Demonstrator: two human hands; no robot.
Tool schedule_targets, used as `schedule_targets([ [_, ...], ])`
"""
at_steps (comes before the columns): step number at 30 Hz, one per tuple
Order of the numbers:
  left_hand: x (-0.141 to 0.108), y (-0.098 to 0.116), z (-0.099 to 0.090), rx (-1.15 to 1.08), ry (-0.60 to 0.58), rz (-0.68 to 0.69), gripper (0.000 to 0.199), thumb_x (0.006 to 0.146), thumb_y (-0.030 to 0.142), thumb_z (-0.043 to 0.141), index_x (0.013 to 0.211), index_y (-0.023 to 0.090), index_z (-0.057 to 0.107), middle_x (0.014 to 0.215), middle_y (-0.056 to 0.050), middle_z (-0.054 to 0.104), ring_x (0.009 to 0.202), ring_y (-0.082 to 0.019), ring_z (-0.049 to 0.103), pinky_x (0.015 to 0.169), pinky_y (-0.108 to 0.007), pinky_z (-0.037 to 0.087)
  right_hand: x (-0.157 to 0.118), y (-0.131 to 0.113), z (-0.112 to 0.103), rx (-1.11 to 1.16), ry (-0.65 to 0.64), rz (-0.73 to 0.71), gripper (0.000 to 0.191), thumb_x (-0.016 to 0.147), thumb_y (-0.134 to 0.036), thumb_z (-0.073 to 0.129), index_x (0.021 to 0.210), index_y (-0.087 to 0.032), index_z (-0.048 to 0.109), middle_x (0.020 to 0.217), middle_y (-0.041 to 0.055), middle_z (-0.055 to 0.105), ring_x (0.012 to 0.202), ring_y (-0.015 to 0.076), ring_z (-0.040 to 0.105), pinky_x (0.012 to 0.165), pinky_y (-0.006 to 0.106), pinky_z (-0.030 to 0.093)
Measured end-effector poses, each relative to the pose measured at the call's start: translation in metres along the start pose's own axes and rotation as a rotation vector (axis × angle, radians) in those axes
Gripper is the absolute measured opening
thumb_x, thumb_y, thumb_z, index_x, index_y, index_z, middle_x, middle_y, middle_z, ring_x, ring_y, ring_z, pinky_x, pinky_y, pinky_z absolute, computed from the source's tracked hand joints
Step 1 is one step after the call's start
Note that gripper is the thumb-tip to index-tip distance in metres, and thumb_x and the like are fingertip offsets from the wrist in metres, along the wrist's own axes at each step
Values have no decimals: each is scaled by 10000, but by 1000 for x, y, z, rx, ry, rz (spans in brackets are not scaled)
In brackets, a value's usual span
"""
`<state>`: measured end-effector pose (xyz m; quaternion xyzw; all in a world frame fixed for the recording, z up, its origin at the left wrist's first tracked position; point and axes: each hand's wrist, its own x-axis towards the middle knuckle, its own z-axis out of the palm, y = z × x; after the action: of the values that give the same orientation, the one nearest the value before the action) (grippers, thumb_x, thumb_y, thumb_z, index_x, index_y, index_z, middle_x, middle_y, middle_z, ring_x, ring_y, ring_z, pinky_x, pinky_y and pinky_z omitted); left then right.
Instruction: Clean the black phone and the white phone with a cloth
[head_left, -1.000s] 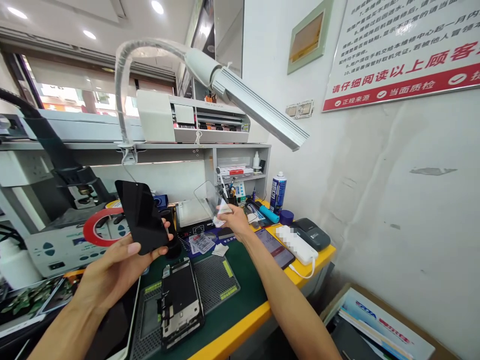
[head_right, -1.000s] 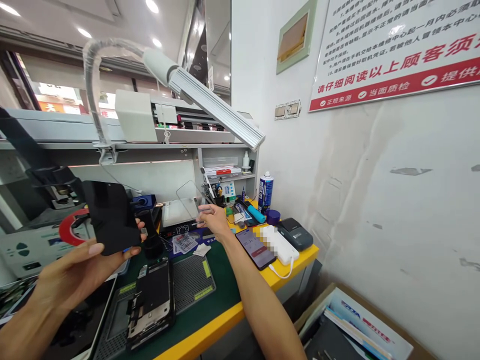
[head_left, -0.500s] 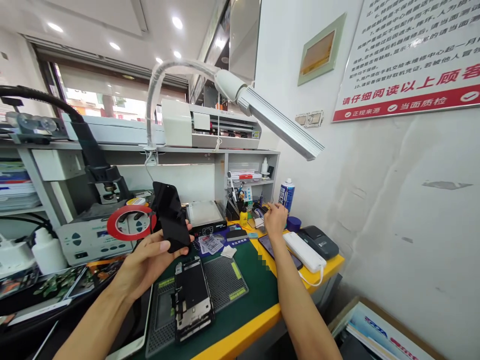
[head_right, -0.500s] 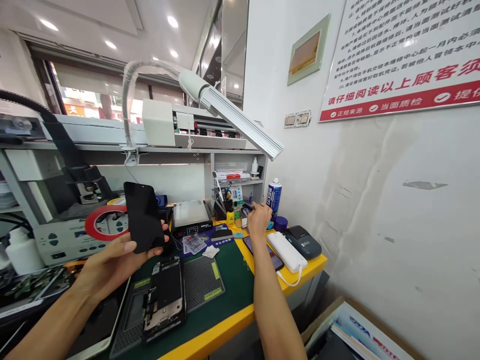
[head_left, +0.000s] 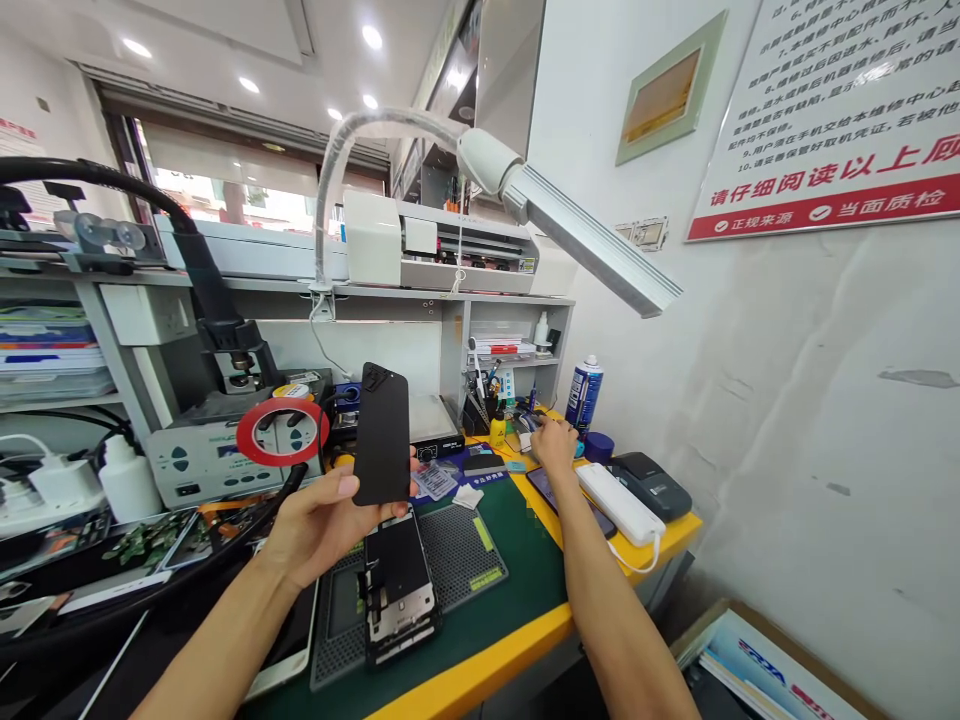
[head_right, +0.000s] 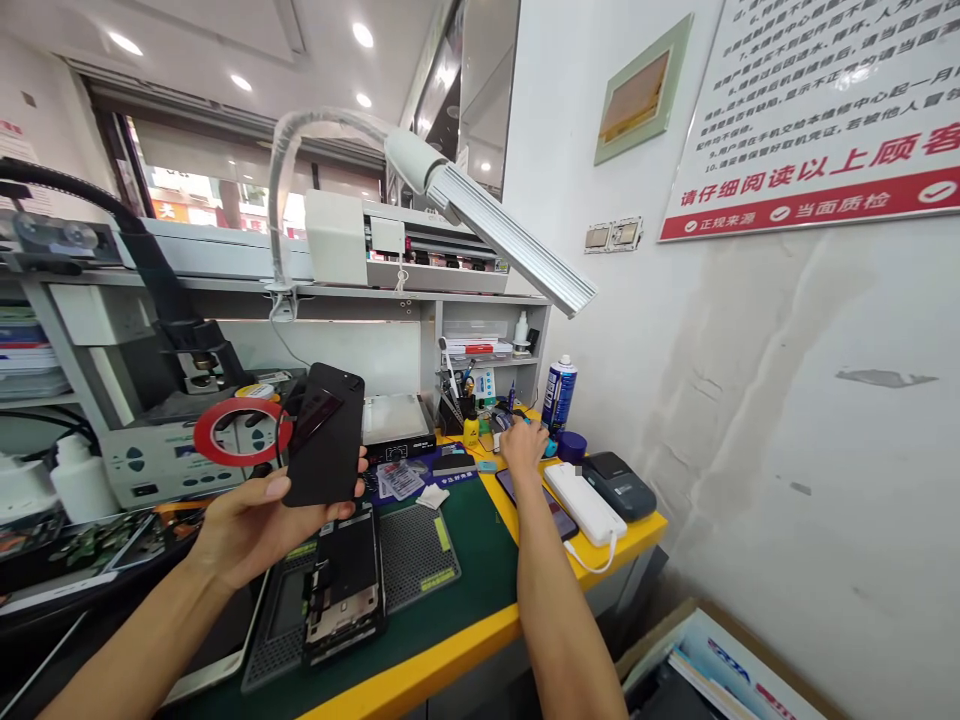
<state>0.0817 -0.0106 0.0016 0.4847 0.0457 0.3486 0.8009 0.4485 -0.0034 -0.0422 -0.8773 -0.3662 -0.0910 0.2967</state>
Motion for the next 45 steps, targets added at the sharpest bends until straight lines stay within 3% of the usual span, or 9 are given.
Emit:
schedule_targets([
  [9, 0, -2, 0, 7, -9, -5, 536, 728, 286, 667, 1243, 136, 686, 1274, -173, 633, 1014, -319, 596, 773, -398, 525, 3, 2, 6, -6, -8, 37, 431, 960, -273, 457, 1341, -163, 624, 1362, 246, 505, 1272, 405, 430, 1062, 558, 226],
  [15, -1, -1, -1, 9, -17, -13, 524, 731, 292, 672, 1232, 140, 691, 1277, -168, 633, 1021, -326, 597, 789, -403, 524, 2, 3, 9, 112, 28, 48, 341, 912, -275, 519, 1114, -104, 734, 1271, 258, 570, 1248, 416, 450, 1066, 614, 183],
  [22, -1, 1, 3, 20, -7, -3, 487, 751, 293, 654, 1210, 135, 695, 1271, -173, 624, 1055, -340, 576, 787, -413, 524, 5, 6, -15, 432, 366, 186, 428, 934, -297, 343, 1161, -132, 665, 1159, 190, 647, 1112, 312, 571, 938, 403, 417],
  [28, -1, 0, 1, 1, -51, -10, 573, 730, 282, 644, 1279, 119, 648, 1266, -184, 619, 1012, -325, 588, 776, -408, 510, -5, 0, -46, 736, 504, 267, 513, 942, -443, 233, 927, -134, 643, 1003, 202, 686, 940, 316, 602, 846, 414, 451],
  [32, -2, -4, 3, -38, -116, -38, 624, 698, 311, 642, 1279, 84, 640, 1239, -194, 626, 1000, -324, 592, 788, -410, 489, -37, -38, -50, 1009, 195, 4, 444, 856, -557, 435, 757, -184, 653, 786, 116, 694, 779, 267, 641, 709, 356, 500],
  [35, -3, -8, 7, -82, -168, -84, 673, 638, 343, 656, 1250, 63, 650, 1163, -191, 647, 940, -306, 602, 754, -392, 475, -73, -75, -52, 1202, -200, -234, 459, 811, -584, 527, 885, -178, 727, 811, 106, 715, 723, 247, 664, 647, 351, 527],
  [38, -2, -14, 8, -110, -213, -127, 698, 601, 342, 659, 1241, 64, 647, 1127, -180, 655, 916, -302, 612, 730, -381, 468, -106, -99, -59, 1479, -803, -474, 423, 854, -560, 582, 956, -173, 721, 856, 104, 703, 758, 236, 663, 686, 357, 528],
  [39, -1, -16, 8, -115, -222, -144, 705, 593, 336, 658, 1243, 62, 643, 1123, -181, 658, 915, -301, 615, 725, -377, 466, -113, -102, -62, 1502, -905, -504, 364, 863, -525, 625, 906, -175, 713, 792, 79, 680, 703, 211, 641, 668, 340, 514],
  [45, 1, -22, 10, -29, -185, -193, 655, 624, 246, 643, 1257, 78, 635, 1203, -208, 659, 1062, -370, 614, 866, -481, 467, -121, -99, -65, 1453, -845, -430, 322, 797, -414, 777, 641, -177, 625, 640, 4, 590, 589, 136, 517, 576, 270, 416],
])
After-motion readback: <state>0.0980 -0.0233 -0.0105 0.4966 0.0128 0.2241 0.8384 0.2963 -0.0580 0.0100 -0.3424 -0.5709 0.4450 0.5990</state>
